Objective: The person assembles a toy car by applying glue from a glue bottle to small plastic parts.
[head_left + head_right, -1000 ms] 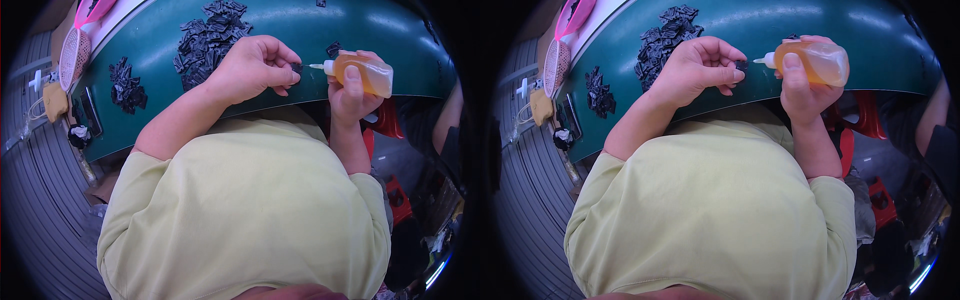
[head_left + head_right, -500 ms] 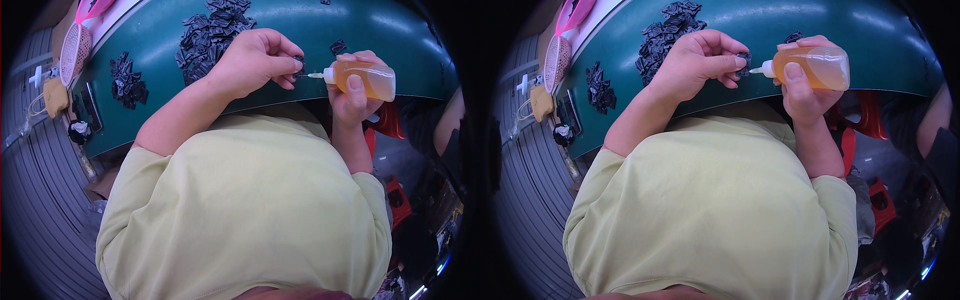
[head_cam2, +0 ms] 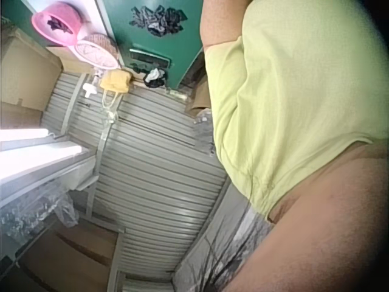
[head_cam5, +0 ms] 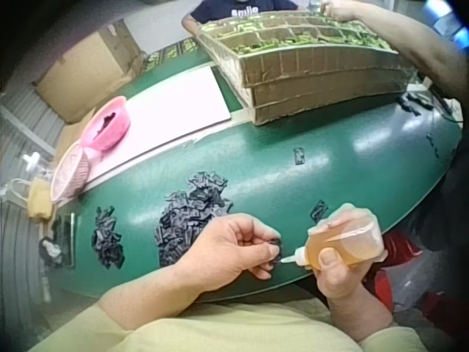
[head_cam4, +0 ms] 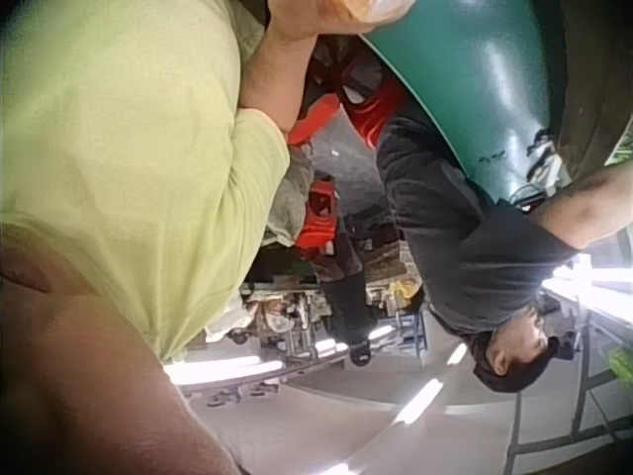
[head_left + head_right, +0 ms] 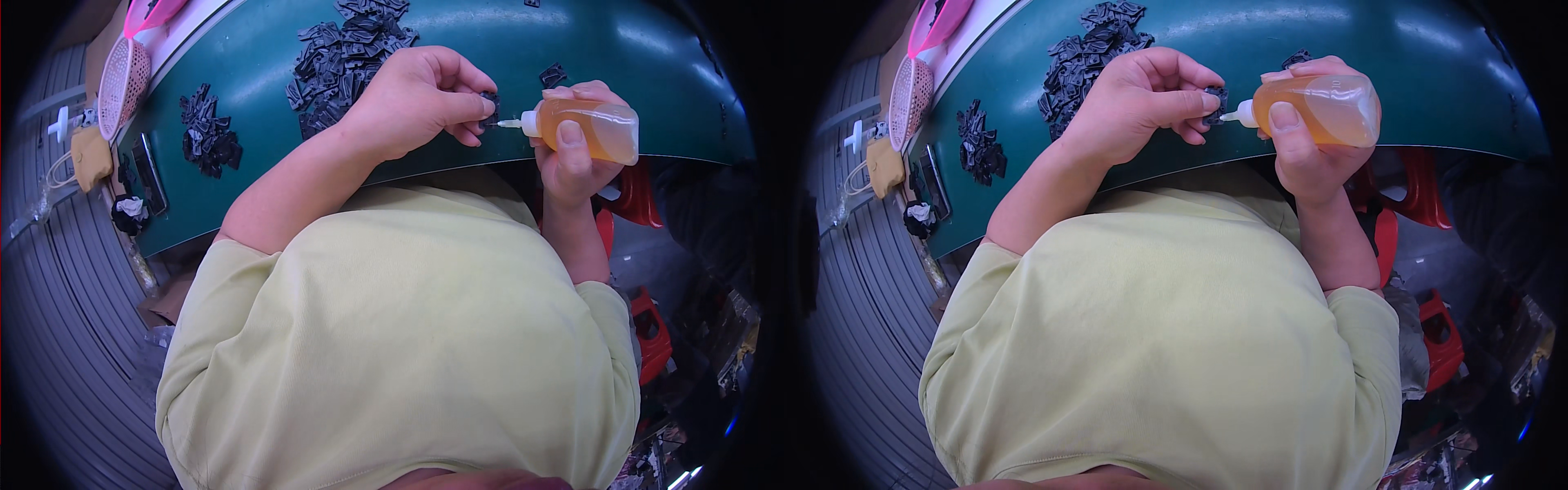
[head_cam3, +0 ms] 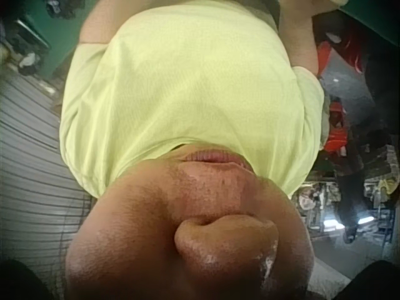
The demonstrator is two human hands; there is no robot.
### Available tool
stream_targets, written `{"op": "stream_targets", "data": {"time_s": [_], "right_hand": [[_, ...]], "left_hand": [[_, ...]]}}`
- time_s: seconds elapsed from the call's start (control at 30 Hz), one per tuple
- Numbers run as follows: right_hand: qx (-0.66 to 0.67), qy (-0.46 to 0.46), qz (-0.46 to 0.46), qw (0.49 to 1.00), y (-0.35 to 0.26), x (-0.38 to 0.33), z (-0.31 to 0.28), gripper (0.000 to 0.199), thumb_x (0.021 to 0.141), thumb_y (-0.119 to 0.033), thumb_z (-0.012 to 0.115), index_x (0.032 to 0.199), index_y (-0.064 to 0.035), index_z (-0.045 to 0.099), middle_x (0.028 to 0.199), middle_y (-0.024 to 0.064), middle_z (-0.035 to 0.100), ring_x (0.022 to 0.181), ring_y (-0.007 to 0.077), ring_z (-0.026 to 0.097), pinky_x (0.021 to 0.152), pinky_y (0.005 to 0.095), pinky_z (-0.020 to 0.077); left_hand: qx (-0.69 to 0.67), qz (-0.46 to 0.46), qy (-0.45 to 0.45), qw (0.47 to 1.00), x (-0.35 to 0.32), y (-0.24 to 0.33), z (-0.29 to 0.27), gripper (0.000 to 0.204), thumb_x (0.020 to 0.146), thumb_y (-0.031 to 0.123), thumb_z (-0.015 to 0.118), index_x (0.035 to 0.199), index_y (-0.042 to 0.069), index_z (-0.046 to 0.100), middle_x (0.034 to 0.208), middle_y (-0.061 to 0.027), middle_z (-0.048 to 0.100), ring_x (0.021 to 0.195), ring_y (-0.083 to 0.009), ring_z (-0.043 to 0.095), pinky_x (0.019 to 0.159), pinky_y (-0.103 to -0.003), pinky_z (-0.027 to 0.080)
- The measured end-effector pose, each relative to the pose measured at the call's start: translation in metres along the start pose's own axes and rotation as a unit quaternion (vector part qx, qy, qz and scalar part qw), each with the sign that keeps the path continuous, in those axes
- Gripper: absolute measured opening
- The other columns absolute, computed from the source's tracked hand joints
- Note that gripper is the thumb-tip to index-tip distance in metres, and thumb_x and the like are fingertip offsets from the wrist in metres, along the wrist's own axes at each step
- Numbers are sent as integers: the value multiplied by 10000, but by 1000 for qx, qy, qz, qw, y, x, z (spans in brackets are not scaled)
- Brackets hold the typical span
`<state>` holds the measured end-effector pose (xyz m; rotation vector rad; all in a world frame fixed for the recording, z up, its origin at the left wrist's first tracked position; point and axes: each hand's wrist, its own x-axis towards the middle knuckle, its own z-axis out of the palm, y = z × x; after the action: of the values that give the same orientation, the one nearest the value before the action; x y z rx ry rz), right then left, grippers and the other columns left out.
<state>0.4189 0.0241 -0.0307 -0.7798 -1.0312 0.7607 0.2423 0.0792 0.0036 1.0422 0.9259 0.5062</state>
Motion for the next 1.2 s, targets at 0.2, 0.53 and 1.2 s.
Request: {"op": "stream_targets", "data": {"time_s": [0.2,0.53,1.2], "right_hand": [[110,83,66,988,-2,9,-7,293,762,-103,599,1022,7,522,826,155,615,586,163,592,433,238,473],[174,143,80,971,-2,17,-28,277,794,-195,573,1007,-29,511,812,114,531,541,142,460,462,242,411],[142,132,80,978,-1,21,-27,321,776,-215,598,1025,-30,516,853,147,575,556,151,521,478,225,454]], "left_hand": [[-17,8,-4,1000,-1,3,0,184,808,43,665,968,-34,616,795,-77,634,659,-124,625,585,-243,552],[298,78,138,941,80,71,1,143,793,62,633,876,-55,630,745,-119,643,602,-160,614,582,-262,493],[511,54,93,853,56,77,-92,196,667,106,759,784,17,628,690,-54,606,678,-167,564,633,-307,459]]}}
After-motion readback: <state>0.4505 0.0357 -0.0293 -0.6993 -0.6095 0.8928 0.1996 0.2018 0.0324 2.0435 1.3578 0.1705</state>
